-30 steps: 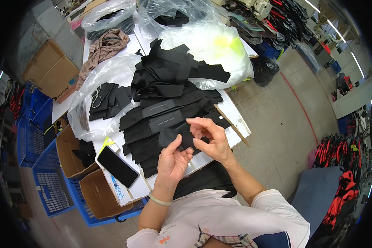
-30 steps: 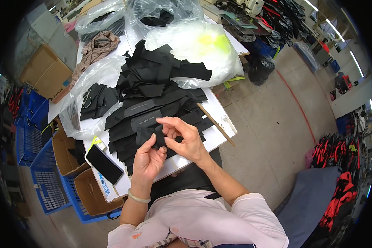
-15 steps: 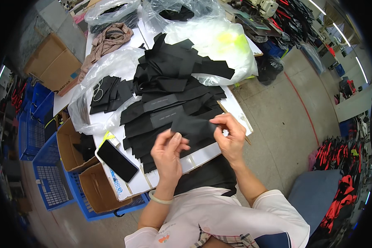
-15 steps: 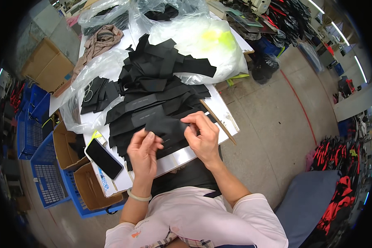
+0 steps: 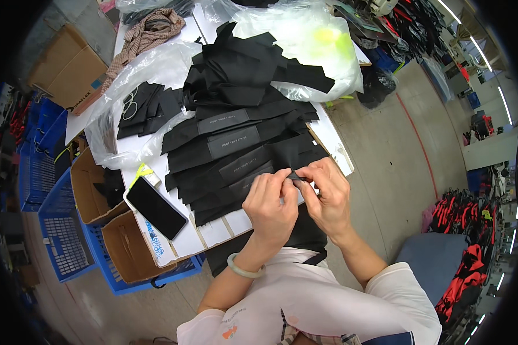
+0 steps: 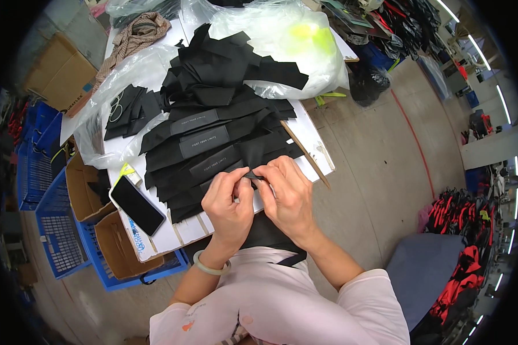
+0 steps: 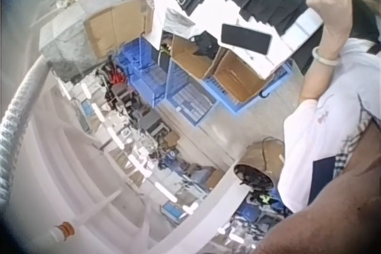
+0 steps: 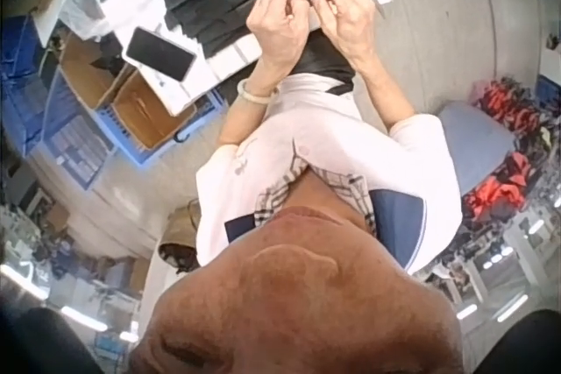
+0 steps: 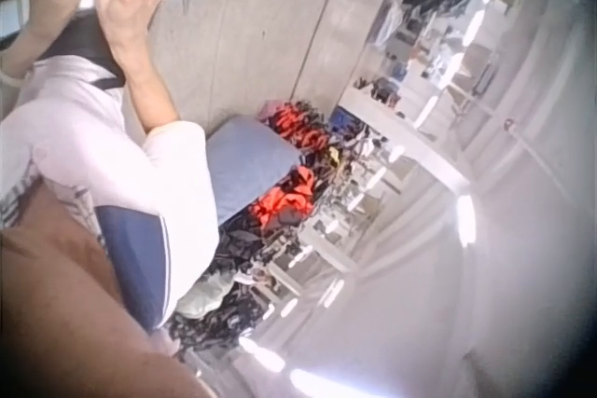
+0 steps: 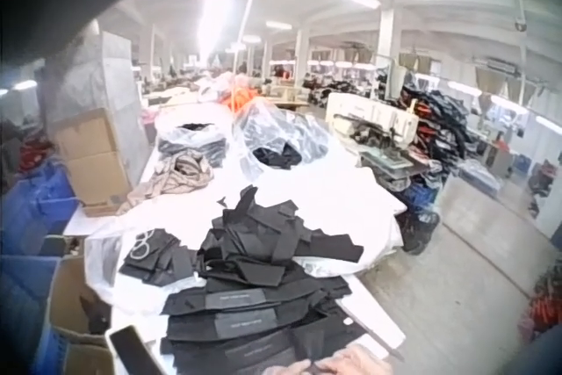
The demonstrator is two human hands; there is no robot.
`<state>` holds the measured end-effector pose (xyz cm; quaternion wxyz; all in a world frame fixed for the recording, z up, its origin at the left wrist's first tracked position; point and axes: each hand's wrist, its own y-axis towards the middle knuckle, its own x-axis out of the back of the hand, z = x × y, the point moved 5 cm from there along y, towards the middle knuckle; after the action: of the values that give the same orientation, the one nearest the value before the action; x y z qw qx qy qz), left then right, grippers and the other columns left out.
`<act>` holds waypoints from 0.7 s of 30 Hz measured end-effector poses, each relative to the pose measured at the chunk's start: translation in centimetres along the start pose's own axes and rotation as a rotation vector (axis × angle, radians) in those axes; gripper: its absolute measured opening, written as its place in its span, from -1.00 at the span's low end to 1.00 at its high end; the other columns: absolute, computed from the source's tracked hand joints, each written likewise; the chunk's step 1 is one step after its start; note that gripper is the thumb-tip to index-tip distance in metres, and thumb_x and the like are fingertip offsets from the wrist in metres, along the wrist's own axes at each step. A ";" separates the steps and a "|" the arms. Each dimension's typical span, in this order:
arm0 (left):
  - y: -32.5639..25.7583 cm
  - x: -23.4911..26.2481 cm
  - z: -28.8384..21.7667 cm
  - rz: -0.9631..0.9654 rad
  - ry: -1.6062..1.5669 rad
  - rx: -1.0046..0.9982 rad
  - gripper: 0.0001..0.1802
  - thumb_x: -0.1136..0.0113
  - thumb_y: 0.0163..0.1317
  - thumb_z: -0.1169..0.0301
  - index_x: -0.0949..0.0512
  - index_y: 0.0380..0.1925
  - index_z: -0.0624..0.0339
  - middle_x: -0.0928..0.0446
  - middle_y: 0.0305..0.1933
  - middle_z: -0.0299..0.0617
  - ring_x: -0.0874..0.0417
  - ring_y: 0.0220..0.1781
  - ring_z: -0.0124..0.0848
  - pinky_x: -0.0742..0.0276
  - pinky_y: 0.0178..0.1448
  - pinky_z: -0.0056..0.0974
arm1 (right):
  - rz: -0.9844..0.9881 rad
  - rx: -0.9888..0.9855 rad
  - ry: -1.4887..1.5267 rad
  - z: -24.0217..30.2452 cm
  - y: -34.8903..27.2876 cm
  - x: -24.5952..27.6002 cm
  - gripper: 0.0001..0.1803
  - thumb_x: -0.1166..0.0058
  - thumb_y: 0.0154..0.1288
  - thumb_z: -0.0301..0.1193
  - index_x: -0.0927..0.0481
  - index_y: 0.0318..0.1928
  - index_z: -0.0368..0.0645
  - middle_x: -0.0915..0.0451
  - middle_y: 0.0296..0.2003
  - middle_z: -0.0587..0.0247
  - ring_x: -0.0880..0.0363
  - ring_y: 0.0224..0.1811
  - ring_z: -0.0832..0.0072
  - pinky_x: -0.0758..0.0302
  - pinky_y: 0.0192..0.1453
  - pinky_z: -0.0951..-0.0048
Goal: Folding black fabric straps and using a wooden stick to insert them into loops or sleeves.
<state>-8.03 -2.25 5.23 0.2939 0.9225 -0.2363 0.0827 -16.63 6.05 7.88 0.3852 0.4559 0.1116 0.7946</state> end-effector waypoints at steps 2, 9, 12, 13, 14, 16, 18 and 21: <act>-0.7 -0.6 0.4 0.026 0.006 0.011 -0.81 -0.14 -0.04 0.69 -0.53 -0.35 0.32 -0.43 -0.56 -0.11 -0.49 -0.55 -0.22 -0.46 -0.46 -0.24 | 0.099 -0.231 0.208 -1.9 -0.6 0.0 -0.82 -0.16 -0.02 -0.65 -0.57 -0.31 -0.31 -0.51 -0.44 0.21 -0.47 -0.50 0.51 -0.40 -0.45 0.48; -2.7 -1.0 3.0 0.188 -0.043 0.197 -0.85 -0.01 0.14 0.68 -0.55 -0.33 0.36 -0.56 -0.46 -0.01 -0.61 -0.53 -0.34 -0.51 -0.45 -0.32 | 0.168 -1.281 1.783 -3.9 -6.9 -6.1 -0.81 -0.06 0.26 -0.49 -0.41 -0.50 -0.15 -0.37 -0.64 0.46 -0.15 -0.70 0.72 -0.13 -0.62 0.66; -4.2 -1.4 4.4 0.322 -0.365 0.457 -0.90 -0.02 0.19 0.64 -0.54 -0.36 0.39 -0.58 -0.50 -0.12 -0.61 -0.55 -0.46 -0.53 -0.48 -0.39 | 0.313 -1.201 1.314 -5.6 -6.7 -5.9 -0.68 -0.10 0.24 -0.44 -0.33 -0.63 -0.10 -0.33 -0.70 0.49 -0.11 -0.74 0.76 0.00 -0.72 0.64; -4.4 -1.7 4.9 0.319 -0.562 0.626 -0.92 -0.04 0.19 0.63 -0.53 -0.38 0.38 -0.59 -0.53 -0.14 -0.63 -0.56 -0.43 -0.55 -0.49 -0.39 | 0.299 -1.143 1.088 -5.4 -5.8 -5.7 -0.65 -0.12 0.24 -0.42 -0.33 -0.66 -0.09 -0.34 -0.70 0.49 -0.12 -0.74 0.77 0.03 -0.74 0.63; -4.3 -2.0 4.9 0.289 -0.573 0.612 -0.91 -0.05 0.24 0.59 -0.52 -0.37 0.40 -0.57 -0.54 -0.20 -0.60 -0.55 -0.57 -0.55 -0.51 -0.47 | 0.204 -1.071 0.949 -4.4 -4.3 -5.3 -0.63 -0.14 0.24 -0.38 -0.34 -0.66 -0.11 -0.37 -0.67 0.51 -0.18 -0.70 0.80 -0.04 -0.69 0.65; -4.1 -1.9 4.9 0.220 -0.605 0.650 -0.91 -0.05 0.24 0.59 -0.52 -0.34 0.41 -0.57 -0.53 -0.20 -0.60 -0.55 -0.54 -0.55 -0.50 -0.47 | 0.180 -0.744 0.739 -5.8 -3.2 -5.0 -0.73 -0.09 0.28 -0.38 -0.45 -0.56 -0.15 -0.47 -0.58 0.47 -0.30 -0.62 0.79 -0.21 -0.57 0.72; -3.8 -1.3 5.4 0.098 -0.644 0.673 -0.91 -0.06 0.23 0.60 -0.53 -0.32 0.41 -0.57 -0.51 -0.22 -0.60 -0.53 -0.56 -0.54 -0.50 -0.48 | 0.184 -0.622 0.673 -4.3 -2.2 -3.9 -0.84 -0.08 0.28 -0.45 -0.55 -0.43 -0.25 -0.49 -0.54 0.45 -0.38 -0.56 0.77 -0.32 -0.48 0.73; -3.5 -1.1 6.0 -0.029 -0.590 0.631 -0.92 -0.08 0.22 0.60 -0.54 -0.32 0.39 -0.58 -0.46 -0.24 -0.59 -0.51 -0.56 -0.52 -0.51 -0.51 | 0.105 -0.482 0.550 -3.4 -2.9 -3.9 -0.95 -0.12 0.16 -0.58 -0.57 -0.36 -0.32 -0.51 -0.51 0.37 -0.46 -0.53 0.72 -0.37 -0.49 0.66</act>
<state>-7.26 -2.77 -1.72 -0.0816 0.9545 -0.2604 -0.1205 -16.77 5.85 1.96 0.3958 0.1266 -0.0029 0.9096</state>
